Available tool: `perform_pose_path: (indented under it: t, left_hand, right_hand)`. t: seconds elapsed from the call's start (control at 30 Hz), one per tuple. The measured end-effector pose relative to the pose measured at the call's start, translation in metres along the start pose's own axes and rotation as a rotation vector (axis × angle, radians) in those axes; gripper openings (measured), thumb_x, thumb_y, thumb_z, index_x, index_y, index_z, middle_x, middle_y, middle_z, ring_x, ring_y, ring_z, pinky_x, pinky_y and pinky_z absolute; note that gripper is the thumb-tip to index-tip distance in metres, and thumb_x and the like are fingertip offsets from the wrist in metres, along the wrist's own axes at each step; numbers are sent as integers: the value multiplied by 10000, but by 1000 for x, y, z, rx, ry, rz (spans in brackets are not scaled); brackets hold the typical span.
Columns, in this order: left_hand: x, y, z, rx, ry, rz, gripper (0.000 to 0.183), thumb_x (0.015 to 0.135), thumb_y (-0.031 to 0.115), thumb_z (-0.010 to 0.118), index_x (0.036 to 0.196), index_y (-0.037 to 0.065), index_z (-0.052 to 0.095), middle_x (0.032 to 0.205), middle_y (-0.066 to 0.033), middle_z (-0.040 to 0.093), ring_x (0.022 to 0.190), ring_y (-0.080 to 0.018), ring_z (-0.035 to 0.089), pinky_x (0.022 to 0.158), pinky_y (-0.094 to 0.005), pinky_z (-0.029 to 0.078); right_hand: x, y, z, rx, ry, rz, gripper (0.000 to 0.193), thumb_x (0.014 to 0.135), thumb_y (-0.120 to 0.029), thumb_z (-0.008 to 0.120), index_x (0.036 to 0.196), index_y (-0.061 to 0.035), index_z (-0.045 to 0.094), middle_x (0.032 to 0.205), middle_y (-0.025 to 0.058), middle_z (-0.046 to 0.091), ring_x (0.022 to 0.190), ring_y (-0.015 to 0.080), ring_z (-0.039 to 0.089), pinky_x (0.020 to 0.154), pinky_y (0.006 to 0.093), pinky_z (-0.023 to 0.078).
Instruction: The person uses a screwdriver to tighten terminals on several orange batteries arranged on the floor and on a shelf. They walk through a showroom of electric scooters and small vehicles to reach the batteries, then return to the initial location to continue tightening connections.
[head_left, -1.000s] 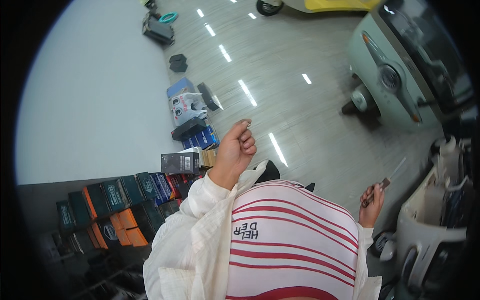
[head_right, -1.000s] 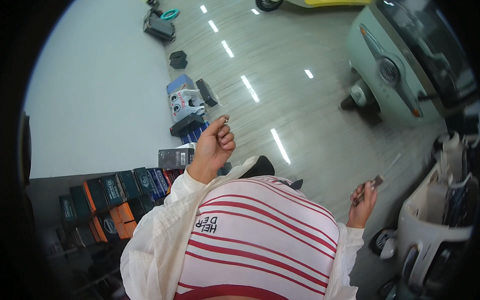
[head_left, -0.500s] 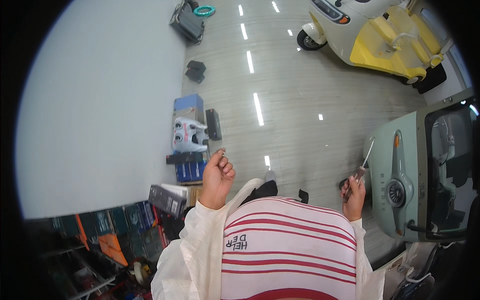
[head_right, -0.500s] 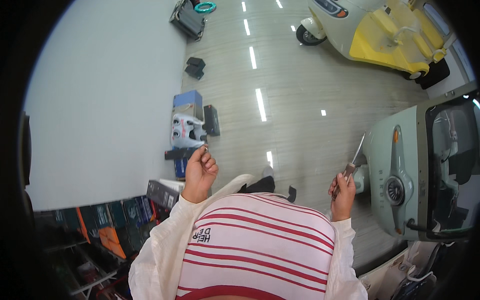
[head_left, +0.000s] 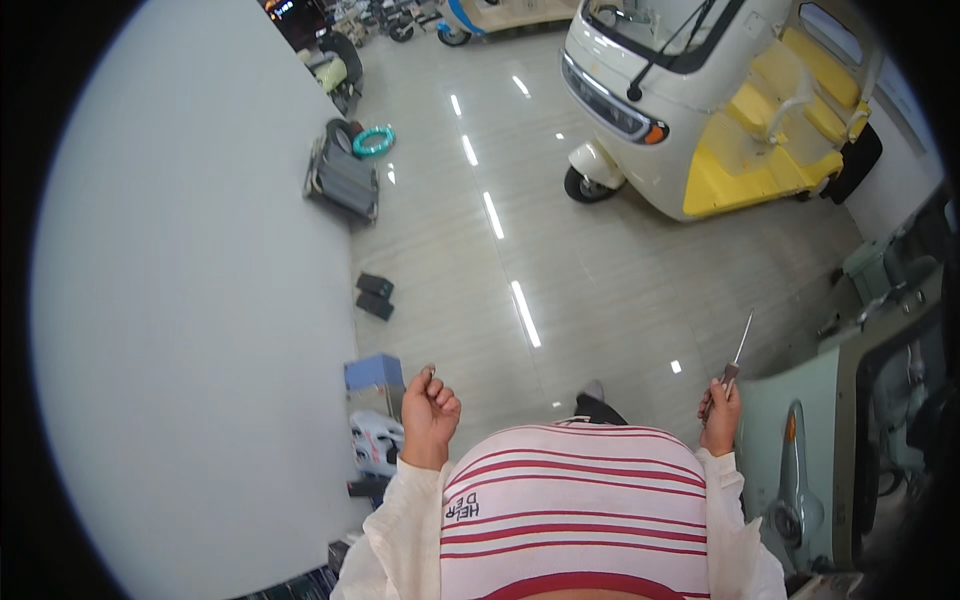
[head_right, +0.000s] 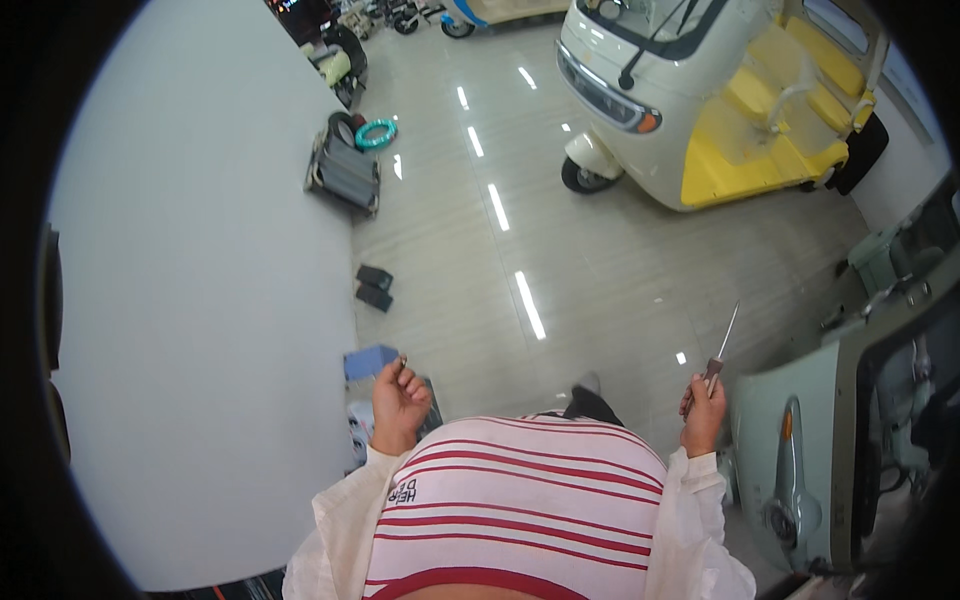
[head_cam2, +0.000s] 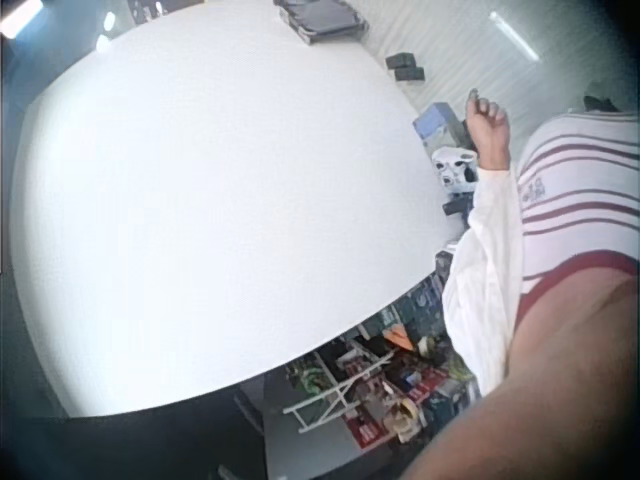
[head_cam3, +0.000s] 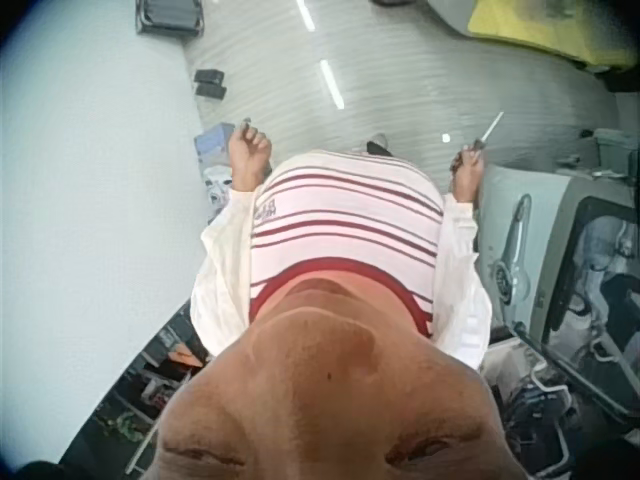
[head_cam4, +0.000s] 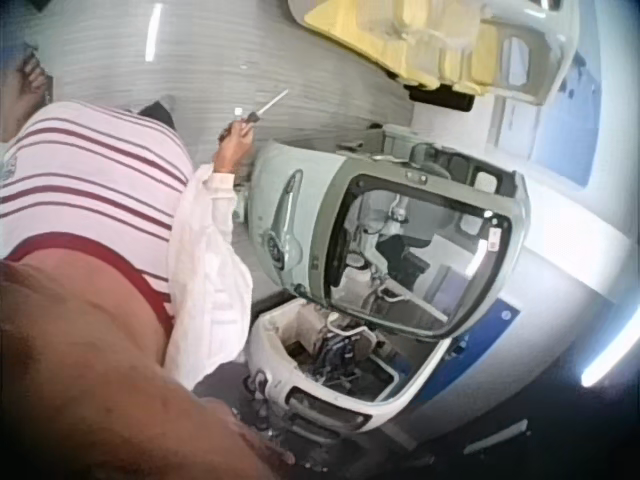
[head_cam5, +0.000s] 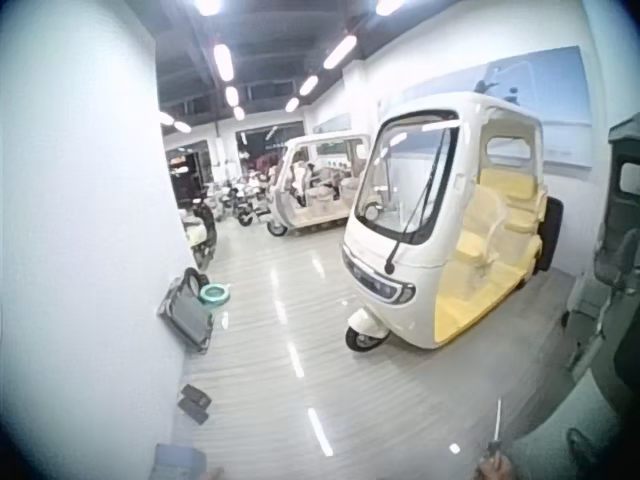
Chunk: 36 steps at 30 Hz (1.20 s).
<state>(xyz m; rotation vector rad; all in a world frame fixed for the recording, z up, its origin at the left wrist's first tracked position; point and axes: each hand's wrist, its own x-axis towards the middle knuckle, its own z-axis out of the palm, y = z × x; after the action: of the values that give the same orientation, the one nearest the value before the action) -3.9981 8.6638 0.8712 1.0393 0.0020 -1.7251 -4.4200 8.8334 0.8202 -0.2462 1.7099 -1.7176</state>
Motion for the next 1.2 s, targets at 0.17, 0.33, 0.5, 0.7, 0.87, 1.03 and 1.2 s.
perform_pose_path:
  t: [0.17, 0.33, 0.5, 0.7, 0.87, 1.03, 1.2]
  left_hand:
    - [57, 53, 84, -119, -13, 221, 75, 945, 216, 553, 953, 142, 544, 628, 51, 376, 511, -94, 332, 443, -251, 294]
    - [127, 82, 105, -206, 197, 355, 106, 937, 222, 555, 851, 162, 534, 617, 52, 385, 500, -91, 328, 435, -252, 282]
    - [241, 128, 156, -290, 420, 416, 184, 922, 217, 553, 760, 164, 486, 589, 58, 371, 479, -91, 308, 417, -249, 247]
    - [436, 216, 294, -241, 151, 380, 163, 926, 221, 580, 796, 172, 495, 612, 61, 385, 502, -87, 328, 432, -250, 271]
    - [587, 262, 458, -121, -222, 218, 49, 933, 169, 584, 929, 145, 541, 690, 37, 442, 591, -86, 396, 505, -234, 345]
    - [721, 303, 579, -85, -166, 253, 87, 935, 154, 583, 1000, 101, 562, 793, -16, 514, 701, -128, 488, 593, -250, 452]
    - [822, 366, 633, -184, -35, 299, 84, 932, 146, 589, 964, 68, 584, 869, -53, 581, 774, -166, 558, 682, -281, 525]
  right_hand:
    - [158, -70, 137, -114, -182, -109, 125, 901, -181, 609, 894, -87, 528, 648, -33, 485, 492, 53, 449, 435, 214, 356]
    - [283, -108, 315, -259, -486, -184, 149, 867, -174, 650, 889, -56, 560, 697, -19, 526, 548, 71, 479, 489, 242, 411]
    - [357, -109, 481, -259, -698, -188, 176, 846, -173, 678, 876, -24, 590, 727, 8, 567, 578, 86, 503, 516, 258, 441]
    - [452, -130, 612, -300, -748, -66, 190, 819, -150, 712, 880, -8, 601, 731, 20, 581, 597, 89, 537, 515, 251, 445]
    - [571, -154, 654, -260, -442, -194, 138, 839, -128, 676, 865, -39, 573, 687, -21, 531, 555, 63, 494, 477, 242, 409]
    - [686, -148, 725, -179, -165, -69, 101, 853, -103, 639, 869, -45, 558, 661, -11, 505, 509, 80, 475, 450, 248, 393]
    - [815, -177, 870, -250, -236, -150, 130, 828, -107, 653, 860, -24, 558, 663, 3, 511, 525, 85, 480, 462, 260, 399]
